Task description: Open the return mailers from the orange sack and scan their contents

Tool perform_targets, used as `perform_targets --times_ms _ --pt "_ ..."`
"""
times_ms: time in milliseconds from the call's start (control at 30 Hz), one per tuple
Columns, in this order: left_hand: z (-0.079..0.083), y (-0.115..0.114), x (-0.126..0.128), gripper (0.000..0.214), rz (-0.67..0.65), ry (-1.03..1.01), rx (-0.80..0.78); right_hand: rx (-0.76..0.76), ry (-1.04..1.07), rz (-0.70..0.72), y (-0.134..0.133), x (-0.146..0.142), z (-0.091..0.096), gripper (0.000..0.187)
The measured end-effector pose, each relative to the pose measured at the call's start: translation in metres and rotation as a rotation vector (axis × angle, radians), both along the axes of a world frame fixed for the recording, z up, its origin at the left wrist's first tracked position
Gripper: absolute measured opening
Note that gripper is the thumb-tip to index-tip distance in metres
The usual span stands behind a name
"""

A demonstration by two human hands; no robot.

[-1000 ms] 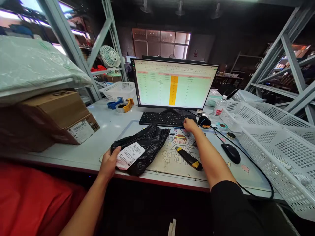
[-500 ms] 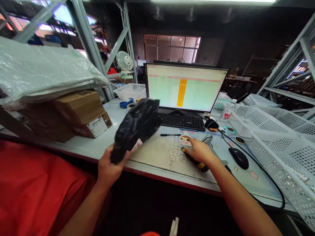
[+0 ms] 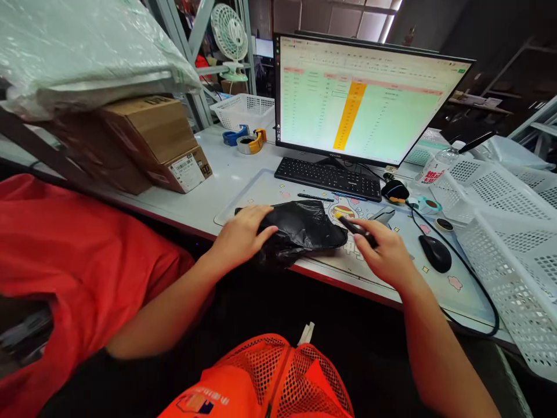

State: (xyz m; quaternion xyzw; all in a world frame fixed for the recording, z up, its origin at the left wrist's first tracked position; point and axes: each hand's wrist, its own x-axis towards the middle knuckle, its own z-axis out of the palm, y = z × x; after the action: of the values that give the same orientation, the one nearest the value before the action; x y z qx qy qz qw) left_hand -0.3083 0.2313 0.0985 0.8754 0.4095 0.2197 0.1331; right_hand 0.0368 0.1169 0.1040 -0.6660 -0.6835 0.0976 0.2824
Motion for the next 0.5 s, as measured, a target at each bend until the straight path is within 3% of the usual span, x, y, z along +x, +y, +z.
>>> perform_targets --times_ms 133,300,400,500 --pt "-0.024 0.015 0.024 0.012 0.087 0.122 -0.032 -0.075 -0.027 0.287 0.029 -0.049 0.009 0.036" --pt "-0.046 0.009 0.022 0.018 0.069 -0.17 0.159 -0.128 -0.144 0.354 0.046 -0.072 -0.006 0.039" --pt "-0.049 0.005 0.015 0.022 0.012 -0.257 0.206 -0.119 -0.18 0.251 0.048 -0.053 -0.012 0.043" --pt "-0.048 0.005 0.008 0.024 -0.012 -0.247 0.161 -0.178 -0.246 -0.041 0.043 -0.018 -0.024 0.046"
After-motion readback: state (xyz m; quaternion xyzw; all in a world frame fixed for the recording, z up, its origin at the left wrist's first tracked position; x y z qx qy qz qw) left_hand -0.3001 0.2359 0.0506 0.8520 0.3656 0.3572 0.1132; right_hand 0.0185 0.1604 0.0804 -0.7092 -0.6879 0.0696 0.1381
